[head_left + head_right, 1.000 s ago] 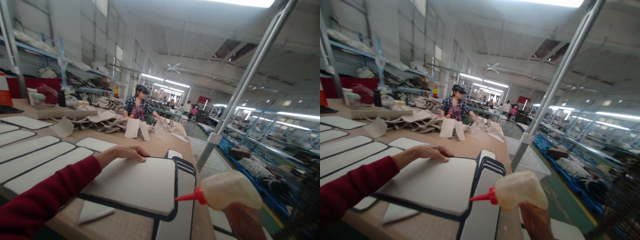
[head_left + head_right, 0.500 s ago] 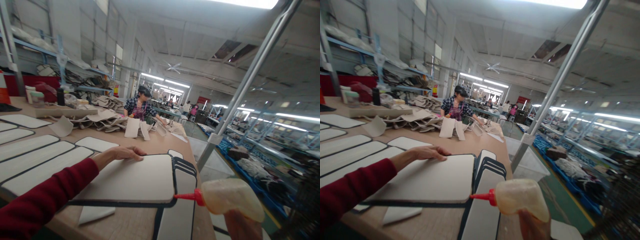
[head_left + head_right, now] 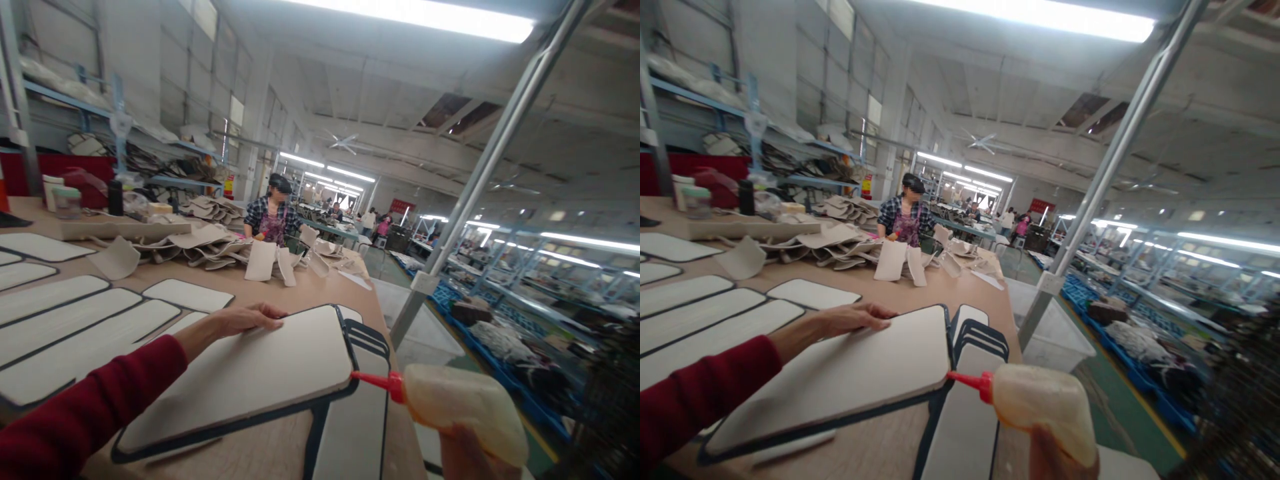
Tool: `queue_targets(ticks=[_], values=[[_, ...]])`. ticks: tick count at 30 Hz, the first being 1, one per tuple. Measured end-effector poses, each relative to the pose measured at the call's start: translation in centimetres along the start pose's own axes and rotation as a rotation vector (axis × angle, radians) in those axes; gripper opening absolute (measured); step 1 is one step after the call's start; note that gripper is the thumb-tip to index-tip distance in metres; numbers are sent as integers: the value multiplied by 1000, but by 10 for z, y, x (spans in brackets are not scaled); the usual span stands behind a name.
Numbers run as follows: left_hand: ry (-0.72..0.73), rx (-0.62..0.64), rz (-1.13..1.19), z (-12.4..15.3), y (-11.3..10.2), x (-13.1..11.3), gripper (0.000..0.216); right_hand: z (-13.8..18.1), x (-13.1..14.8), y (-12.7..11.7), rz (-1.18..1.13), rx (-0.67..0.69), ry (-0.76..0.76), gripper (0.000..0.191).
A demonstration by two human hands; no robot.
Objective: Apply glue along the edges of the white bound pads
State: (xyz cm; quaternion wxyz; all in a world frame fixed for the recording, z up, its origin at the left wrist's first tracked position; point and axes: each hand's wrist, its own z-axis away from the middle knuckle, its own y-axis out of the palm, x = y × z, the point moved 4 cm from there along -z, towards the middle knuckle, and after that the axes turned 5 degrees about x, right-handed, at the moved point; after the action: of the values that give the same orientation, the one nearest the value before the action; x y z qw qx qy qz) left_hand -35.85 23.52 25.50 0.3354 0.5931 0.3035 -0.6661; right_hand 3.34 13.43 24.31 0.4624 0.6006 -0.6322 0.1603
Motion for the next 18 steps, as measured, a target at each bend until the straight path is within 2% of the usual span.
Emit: queue_targets(ticks=[11,18], values=[[42,36,161,-1,10,28,47,10,11,17,-34,-77,-107,27],[49,9,214,0,19,38,53,9,19,35,-109,-162,-112,39]])
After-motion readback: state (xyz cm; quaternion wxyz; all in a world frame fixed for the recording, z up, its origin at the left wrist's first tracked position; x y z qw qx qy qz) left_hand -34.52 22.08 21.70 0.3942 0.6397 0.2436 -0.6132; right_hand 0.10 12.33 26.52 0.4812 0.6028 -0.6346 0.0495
